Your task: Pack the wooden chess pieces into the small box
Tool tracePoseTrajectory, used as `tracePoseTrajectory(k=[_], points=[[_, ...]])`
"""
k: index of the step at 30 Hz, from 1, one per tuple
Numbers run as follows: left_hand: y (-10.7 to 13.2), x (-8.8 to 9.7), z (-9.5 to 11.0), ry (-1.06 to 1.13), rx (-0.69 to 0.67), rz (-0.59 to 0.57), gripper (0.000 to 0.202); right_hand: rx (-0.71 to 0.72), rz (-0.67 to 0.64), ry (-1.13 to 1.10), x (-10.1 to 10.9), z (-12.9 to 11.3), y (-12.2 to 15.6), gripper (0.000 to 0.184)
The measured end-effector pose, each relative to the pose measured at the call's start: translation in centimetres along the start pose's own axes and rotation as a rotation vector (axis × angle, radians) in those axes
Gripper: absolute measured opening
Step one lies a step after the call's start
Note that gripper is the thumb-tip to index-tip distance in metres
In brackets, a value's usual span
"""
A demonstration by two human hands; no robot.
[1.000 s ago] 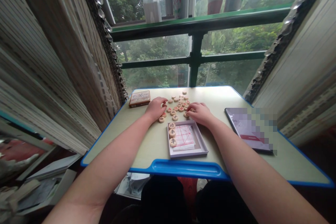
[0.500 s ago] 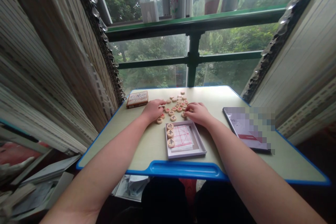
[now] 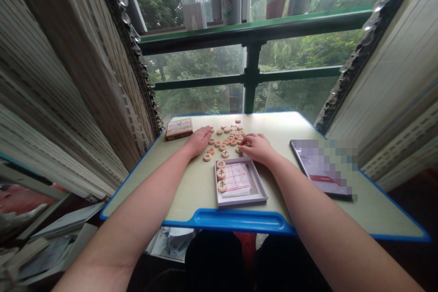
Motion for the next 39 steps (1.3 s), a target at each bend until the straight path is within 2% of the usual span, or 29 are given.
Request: tracePoseTrajectory(k=[4,9,14,17,22,27,32,34,39], points=[[0.1,0.2,0.5,-0.036,-0.011,0.02,0.042,0.007,0.009,0.008,-0.1,0.0,0.1,0.023],[0.5,0.6,1.2,-0.106,0.076,0.075,0.032,0.02,0.014,0.004,-0.1,0.1,0.2,0.023],[0.4,0.6,1.4,-0.02,0.096,0.085,0.023,0.016,0.006,-0.002,0.0,0.1,0.2,0.022],[0.5,0.6,1.6,0.02,0.112,0.09,0.026,0.022,0.015,-0.009,0.0,0.0,0.2,0.022],[0.9,0.5,2.8,0.019,-0.059,0.057,0.025,0.007,0.05,-0.095,-0.1,0.1,0.0,0.02],[1.2,0.3,3.7,-0.021,-0.137,0.057,0.033,-0.136,0.134,-0.315,0.4,1.0,-0.6,0.031],[1.3,-0.2,3.7,-0.013,-0.103,-0.047,0.048,-0.277,0.246,-0.312,0.9,2.2,-0.7,0.036],[1.1,-0.4,3.5,0.012,-0.071,-0.098,0.052,-0.283,0.234,-0.341,0.7,2.1,-0.6,0.035],[0.3,-0.7,2.9,0.072,-0.002,-0.141,0.056,-0.218,0.161,-0.476,-0.2,1.0,-0.6,0.03]])
Point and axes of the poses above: each hand's wrist, its own y-axis away from the middle knuckle, its own x-axis out of the back of the hand, z = x × y, the point moved 2 cm from there along -y, towards the middle knuckle, and after that the axes turned 2 degrees about -x, right-handed, at the moved point
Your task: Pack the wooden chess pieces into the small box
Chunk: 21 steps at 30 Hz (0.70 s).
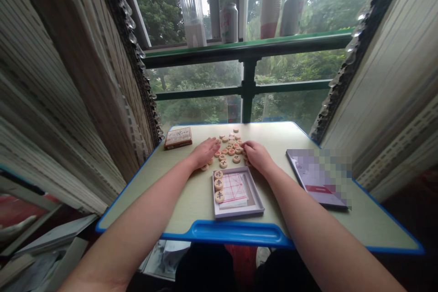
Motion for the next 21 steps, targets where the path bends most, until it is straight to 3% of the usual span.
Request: tracePoseTrajectory(k=[6,11,21], points=[[0.4,0.3,0.4,0.086,-0.085,0.011,0.051,-0.056,0.033,-0.147,1.4,0.9,-0.9,0.04],[0.9,0.7,0.7,0.195,-0.063,0.05,0.046,-0.134,0.114,-0.114,3.2,2.2,-1.3,0.041],[1.3,0.8,1.5,0.176,-0.078,0.014,0.044,-0.108,-0.12,0.032,2.1,-0.3,0.4,0.036]])
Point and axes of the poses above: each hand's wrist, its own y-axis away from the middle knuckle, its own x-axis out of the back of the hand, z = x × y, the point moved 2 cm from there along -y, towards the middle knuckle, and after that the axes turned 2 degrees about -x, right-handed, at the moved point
